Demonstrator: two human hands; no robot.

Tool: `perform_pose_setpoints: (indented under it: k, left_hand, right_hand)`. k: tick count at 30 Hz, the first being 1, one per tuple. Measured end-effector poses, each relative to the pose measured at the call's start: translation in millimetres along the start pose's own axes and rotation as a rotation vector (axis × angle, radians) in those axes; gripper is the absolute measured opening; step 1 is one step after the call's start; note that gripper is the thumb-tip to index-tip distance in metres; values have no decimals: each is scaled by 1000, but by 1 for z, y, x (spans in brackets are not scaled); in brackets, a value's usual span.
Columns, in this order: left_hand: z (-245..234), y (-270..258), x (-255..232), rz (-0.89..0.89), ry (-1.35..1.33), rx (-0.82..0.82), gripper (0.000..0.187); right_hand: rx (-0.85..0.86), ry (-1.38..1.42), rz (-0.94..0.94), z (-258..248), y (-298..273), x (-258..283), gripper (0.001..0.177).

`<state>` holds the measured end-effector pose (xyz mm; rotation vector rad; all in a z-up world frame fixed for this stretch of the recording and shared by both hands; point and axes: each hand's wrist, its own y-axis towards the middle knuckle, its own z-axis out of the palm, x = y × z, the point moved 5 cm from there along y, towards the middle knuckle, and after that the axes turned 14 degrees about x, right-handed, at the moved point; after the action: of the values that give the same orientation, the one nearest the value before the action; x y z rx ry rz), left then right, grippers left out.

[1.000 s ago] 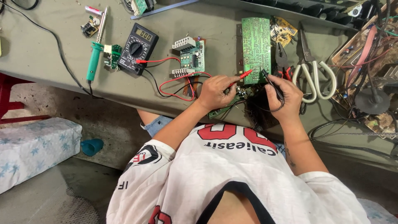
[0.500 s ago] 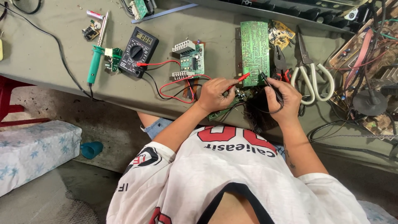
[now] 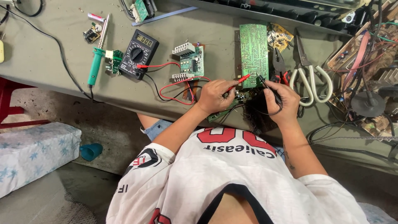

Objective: Diagnosing and repairing electronic circuit boards using a multimeter and applying electrical tape.

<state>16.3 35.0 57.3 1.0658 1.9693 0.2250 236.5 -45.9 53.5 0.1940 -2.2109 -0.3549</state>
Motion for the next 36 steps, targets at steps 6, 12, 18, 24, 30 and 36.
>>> perform_pose_setpoints:
  k: [6,12,18,24,30,36]
  left_hand:
    - [4,-2,3,-13,-3,13,18]
    - [5,-3,4,-20,-7,32,17]
    - [-6,-2,-4,-26,-42,8,17]
    - [-3,8,-36,8,-153,122,17]
    - [9,18,-57,122,-241,291,14]
    - [10,26,-58,137,-180,318,13]
  right_hand:
    - [15,44,14,0,0,-2,15]
    - [9,61,-18,-1,2,0,17]
    - [-60,161,-29,1,-3,-1,25]
    - [-62,109,-78,-9,1,6,20]
    - [65,210,-76,-5,-5,5,26]
    - [86,161,-96,-3,-3,8,16]
